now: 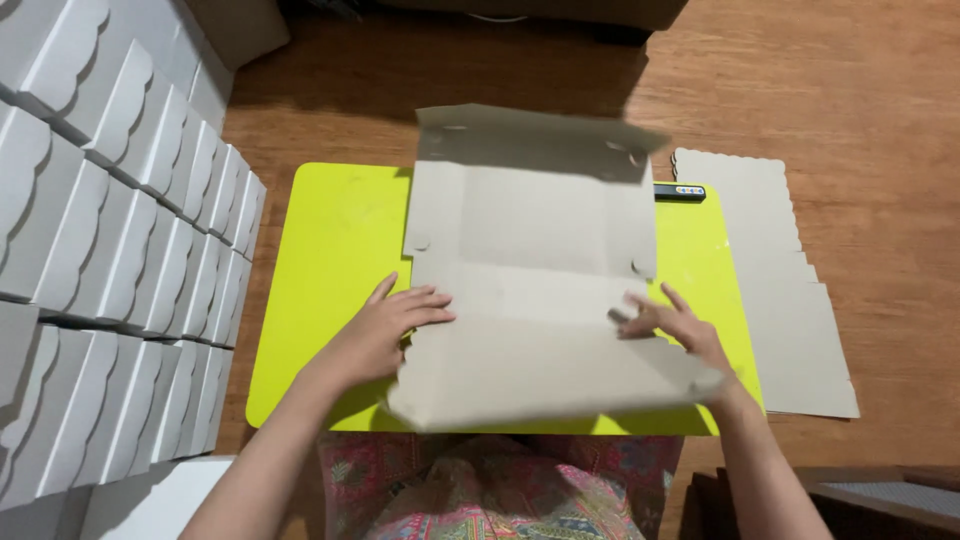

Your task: Folding cardboard sheets into boxes on a small table.

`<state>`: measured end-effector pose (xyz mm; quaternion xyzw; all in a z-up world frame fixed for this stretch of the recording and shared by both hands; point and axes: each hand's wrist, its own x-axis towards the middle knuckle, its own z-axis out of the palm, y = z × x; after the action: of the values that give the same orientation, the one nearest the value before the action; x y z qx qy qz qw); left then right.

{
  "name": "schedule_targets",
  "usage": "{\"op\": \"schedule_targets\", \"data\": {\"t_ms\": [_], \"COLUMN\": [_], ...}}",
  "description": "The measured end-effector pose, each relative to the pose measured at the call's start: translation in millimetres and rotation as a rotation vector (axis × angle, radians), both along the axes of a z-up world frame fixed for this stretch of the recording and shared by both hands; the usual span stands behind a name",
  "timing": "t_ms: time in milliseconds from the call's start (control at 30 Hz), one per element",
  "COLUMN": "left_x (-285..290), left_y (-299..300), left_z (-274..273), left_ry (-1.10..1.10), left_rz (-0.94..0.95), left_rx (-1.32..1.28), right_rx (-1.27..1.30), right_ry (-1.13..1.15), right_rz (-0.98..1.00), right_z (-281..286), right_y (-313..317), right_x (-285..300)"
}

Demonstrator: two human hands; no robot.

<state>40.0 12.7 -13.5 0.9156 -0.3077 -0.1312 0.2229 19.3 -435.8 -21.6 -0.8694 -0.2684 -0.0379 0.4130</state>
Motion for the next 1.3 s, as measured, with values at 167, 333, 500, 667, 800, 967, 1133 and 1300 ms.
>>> {"op": "schedule_targets", "data": {"t_ms": [167,333,500,667,800,967,1133,1300], "left_x": [0,5,-2,-6,-11,-18,-20,-9], "left_y": [-7,-28,-49,-61,-72,-77,-93,-102], "left_z": [-27,-13,30,61,53,9,4,-4], "left_ry": [0.052,0.254,0.316,0.25,0.128,-0.181,-0.406,-0.183], "left_rz": [0.302,0.667,0.796,0.746,0.705,0.675,0.43,0.193], "left_rx": [-0.088,-0.103,-0.094,0.018,0.213,0.365,0.265,0.156], "right_rx": [0.327,0.498,0.259,-0.067,-0.322,-0.608,-0.694,-0.791], "right_ry": [0.318,0.448,0.519,0.555,0.498,0.348,0.199,-0.15], "right_rz": [-0.347,-0.622,-0.744,-0.815,-0.807,-0.813,-0.826,-0.622], "right_z": [-63,-46,8,23,38,35,2,-29], "right_y": [-9,18,52,67,82,108,105,97], "right_x": [-15,-7,-3,2,-3,-12,-18,-18]}}
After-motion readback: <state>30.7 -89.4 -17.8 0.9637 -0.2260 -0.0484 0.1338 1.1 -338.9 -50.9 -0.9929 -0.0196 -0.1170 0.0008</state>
